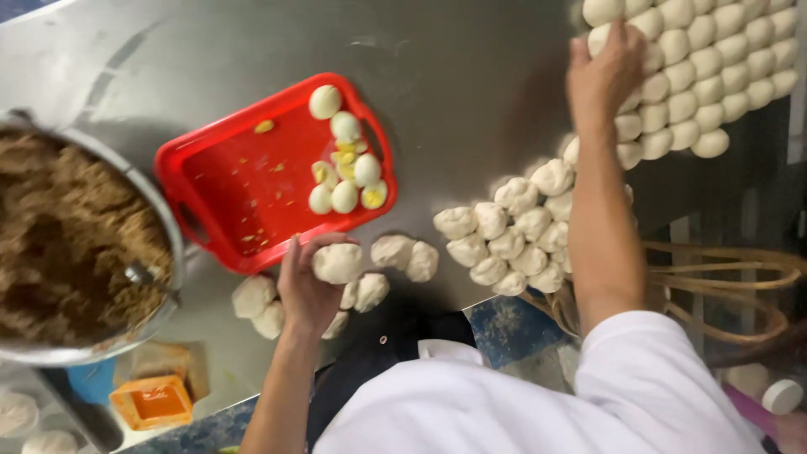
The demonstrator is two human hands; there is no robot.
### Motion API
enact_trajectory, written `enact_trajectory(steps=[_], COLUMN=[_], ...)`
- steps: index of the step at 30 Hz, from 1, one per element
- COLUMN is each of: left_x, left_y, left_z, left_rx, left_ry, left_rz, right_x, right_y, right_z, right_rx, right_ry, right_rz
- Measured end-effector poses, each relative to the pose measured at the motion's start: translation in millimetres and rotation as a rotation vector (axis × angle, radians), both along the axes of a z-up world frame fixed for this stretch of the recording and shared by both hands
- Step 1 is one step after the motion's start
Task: The recorder is preparing siopao by flattening dough, filling it with meat and a slice of egg, and then sealing it.
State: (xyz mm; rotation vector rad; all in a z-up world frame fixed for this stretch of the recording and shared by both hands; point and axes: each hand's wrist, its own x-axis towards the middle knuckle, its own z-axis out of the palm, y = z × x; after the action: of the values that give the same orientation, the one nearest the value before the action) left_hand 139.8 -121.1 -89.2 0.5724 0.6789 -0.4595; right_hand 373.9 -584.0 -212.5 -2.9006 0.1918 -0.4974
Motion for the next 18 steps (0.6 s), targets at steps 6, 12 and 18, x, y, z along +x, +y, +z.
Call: enact_trajectory(steps=[6,12,18], left_x=[-41,-94,-138], left_y=[60,159,218], left_z=[45,88,113], left_rx=[0.044,0.147,-0.348], left_ry=[-0.177,-0.474,-0.569], left_rz=[0.179,0.111,0.357], right_x=[-172,-261,-329], right_y=[282,427,520], right_z=[170,270,241], right_rx=[1.027,1.086,0.964], right_ry=[0.526,0.652,0.638], right_rz=[0.645,0.969,1.06])
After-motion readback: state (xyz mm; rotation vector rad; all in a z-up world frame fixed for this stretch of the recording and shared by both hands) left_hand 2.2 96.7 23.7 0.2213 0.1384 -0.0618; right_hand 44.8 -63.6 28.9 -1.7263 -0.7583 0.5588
